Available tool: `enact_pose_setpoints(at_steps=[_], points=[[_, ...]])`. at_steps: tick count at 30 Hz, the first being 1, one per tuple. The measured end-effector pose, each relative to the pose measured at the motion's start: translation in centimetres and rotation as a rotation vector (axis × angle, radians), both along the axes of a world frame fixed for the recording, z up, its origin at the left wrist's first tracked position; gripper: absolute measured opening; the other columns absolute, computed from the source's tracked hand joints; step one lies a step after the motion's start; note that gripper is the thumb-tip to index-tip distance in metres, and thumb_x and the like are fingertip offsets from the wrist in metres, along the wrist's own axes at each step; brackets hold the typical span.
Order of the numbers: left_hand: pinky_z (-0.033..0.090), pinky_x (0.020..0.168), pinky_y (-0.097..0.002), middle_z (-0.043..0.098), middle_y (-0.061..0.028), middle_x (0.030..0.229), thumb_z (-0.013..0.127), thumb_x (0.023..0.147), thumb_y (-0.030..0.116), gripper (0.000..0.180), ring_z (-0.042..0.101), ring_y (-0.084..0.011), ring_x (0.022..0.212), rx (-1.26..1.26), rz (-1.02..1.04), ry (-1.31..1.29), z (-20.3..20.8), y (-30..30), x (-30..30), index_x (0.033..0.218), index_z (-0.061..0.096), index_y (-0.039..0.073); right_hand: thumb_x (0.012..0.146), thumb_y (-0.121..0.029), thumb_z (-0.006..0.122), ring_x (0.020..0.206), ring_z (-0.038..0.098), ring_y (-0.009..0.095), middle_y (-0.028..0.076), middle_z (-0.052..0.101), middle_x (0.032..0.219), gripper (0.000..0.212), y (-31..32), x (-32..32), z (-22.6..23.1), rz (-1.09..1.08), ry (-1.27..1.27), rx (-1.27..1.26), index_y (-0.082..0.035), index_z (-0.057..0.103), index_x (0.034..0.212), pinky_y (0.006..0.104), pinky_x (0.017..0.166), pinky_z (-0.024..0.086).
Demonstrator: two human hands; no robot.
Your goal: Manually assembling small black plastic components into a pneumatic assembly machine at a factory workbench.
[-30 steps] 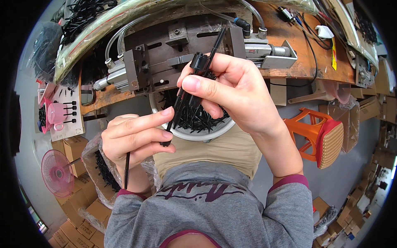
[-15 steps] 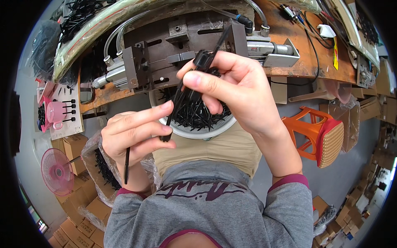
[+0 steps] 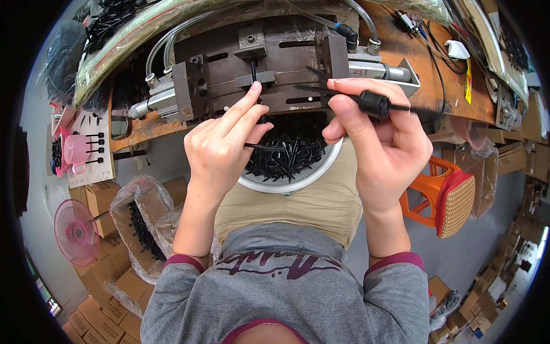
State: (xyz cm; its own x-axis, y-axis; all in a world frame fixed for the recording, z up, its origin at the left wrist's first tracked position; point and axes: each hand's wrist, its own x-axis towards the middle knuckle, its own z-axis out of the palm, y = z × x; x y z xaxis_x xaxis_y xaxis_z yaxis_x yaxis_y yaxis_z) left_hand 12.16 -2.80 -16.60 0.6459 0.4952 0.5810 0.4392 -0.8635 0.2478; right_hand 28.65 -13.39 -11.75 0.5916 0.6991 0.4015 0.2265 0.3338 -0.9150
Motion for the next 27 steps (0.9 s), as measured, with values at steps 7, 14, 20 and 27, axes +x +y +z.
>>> enact_pose_setpoints(at_steps=[7,14,20,27], points=[[0.049,0.051,-0.0252,0.071,-0.0015,0.109,0.08,0.066,0.022,0.024,0.064,-0.0172,0.058,-0.049,-0.015,-0.019,-0.3,0.7,0.2,0.084,0.07,0.009,0.074,0.009,0.071,0.087,0.068,0.024,0.017,0.069,0.098,0.025,0.2,0.4,-1.1,-0.193,-0.709,0.059,0.005,0.069,0.098,0.0299,0.073,0.057],[0.051,0.052,-0.0256,0.071,-0.0015,0.109,0.081,0.066,0.02,0.023,0.066,-0.0181,0.06,-0.065,-0.02,-0.017,0.3,0.6,0.3,0.083,0.07,0.009,0.068,0.007,0.069,0.075,0.067,0.023,0.019,0.067,0.104,0.031,0.7,1.2,-1.9,-0.171,-1.124,0.189,0.005,0.071,0.099,0.0278,0.062,0.056],[0.054,0.06,-0.0262,0.072,-0.006,0.105,0.083,0.065,0.018,0.028,0.07,-0.0195,0.071,-0.194,-0.096,-0.082,0.8,0.4,0.2,0.088,0.07,0.007,0.066,-0.003,0.069,0.069,0.064,0.02,0.019,0.066,0.104,0.032,1.0,1.1,-2.5,-0.155,-1.254,0.274,0.007,0.071,0.097,0.0268,0.059,0.055],[0.056,0.068,-0.0291,0.07,-0.0121,0.088,0.084,0.063,0.005,0.037,0.069,-0.0227,0.082,-0.395,-0.376,-0.422,3.1,-2.2,-0.7,0.096,0.068,0.001,0.063,-0.009,0.066,0.069,0.063,0.02,0.02,0.067,0.103,0.037,1.2,-0.1,-2.4,-0.063,-1.21,0.272,0.008,0.07,0.096,0.0275,0.06,0.056]])
